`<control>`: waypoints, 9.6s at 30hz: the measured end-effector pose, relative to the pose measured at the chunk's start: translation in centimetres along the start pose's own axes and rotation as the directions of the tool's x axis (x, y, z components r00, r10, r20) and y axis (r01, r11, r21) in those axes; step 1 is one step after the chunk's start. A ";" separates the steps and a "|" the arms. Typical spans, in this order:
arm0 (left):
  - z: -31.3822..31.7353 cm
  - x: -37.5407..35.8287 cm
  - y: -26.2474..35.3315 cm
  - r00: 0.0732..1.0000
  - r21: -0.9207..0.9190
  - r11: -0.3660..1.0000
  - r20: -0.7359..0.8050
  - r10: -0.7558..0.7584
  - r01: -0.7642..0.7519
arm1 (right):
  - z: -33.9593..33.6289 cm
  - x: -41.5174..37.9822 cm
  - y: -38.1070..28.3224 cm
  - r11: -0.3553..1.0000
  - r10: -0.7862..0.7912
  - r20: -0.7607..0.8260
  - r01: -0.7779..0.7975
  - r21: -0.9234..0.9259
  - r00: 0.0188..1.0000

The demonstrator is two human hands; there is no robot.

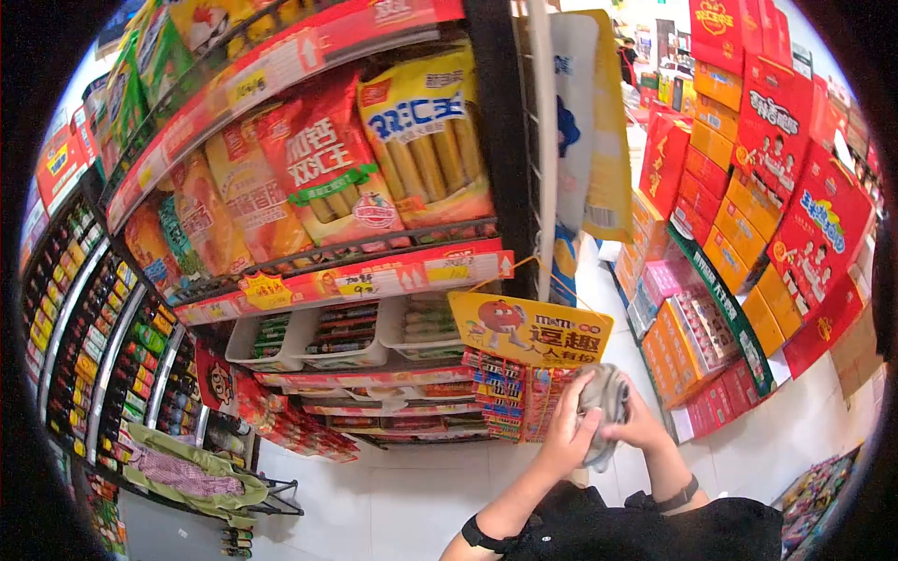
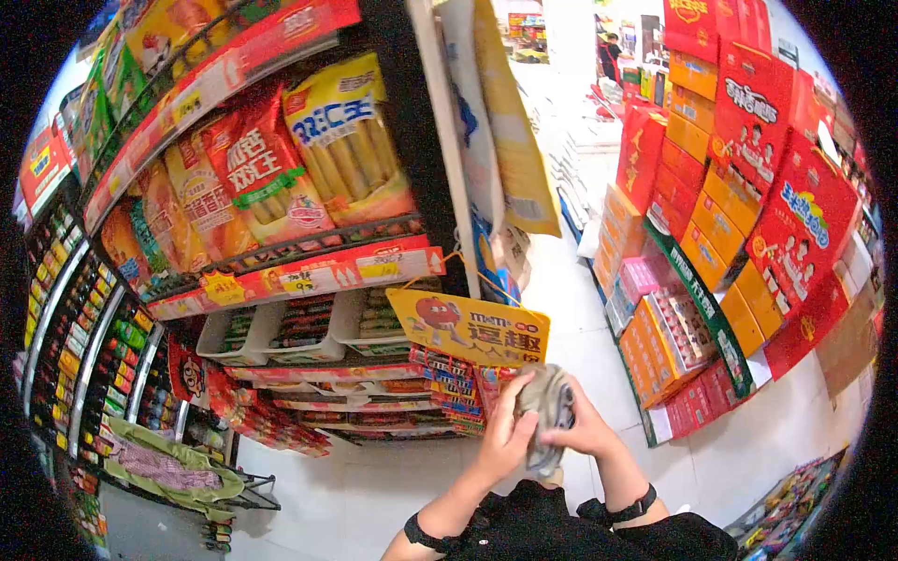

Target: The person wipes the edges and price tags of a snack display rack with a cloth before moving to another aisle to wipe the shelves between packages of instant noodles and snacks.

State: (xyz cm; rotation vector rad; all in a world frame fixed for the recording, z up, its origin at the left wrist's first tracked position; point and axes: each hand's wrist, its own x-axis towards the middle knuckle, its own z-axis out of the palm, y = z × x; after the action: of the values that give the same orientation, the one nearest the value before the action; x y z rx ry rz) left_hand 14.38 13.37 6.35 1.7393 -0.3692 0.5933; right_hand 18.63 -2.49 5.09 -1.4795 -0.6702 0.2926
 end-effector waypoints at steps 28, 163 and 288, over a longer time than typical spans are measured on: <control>-8.8 11.2 3.6 0.940 0.752 0.576 0.177 0.290 -0.320 | -5.6 7.7 -5.0 0.928 0.193 -0.210 -0.108 0.356 0.958; 1.4 67.1 -34.6 0.413 0.452 -0.179 -0.498 0.762 0.874 | -23.8 86.6 9.8 0.370 -0.878 0.427 0.873 0.317 0.218; -6.3 142.0 -86.1 0.583 0.548 -0.250 -0.598 0.550 0.798 | -51.4 170.7 24.9 0.342 -0.874 0.475 0.825 0.449 0.105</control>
State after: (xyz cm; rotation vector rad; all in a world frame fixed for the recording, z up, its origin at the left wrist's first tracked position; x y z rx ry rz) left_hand 176.00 50.05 19.06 2.5576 1.8148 1.7381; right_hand 188.13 55.27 23.07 -0.6034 -2.0069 -0.1279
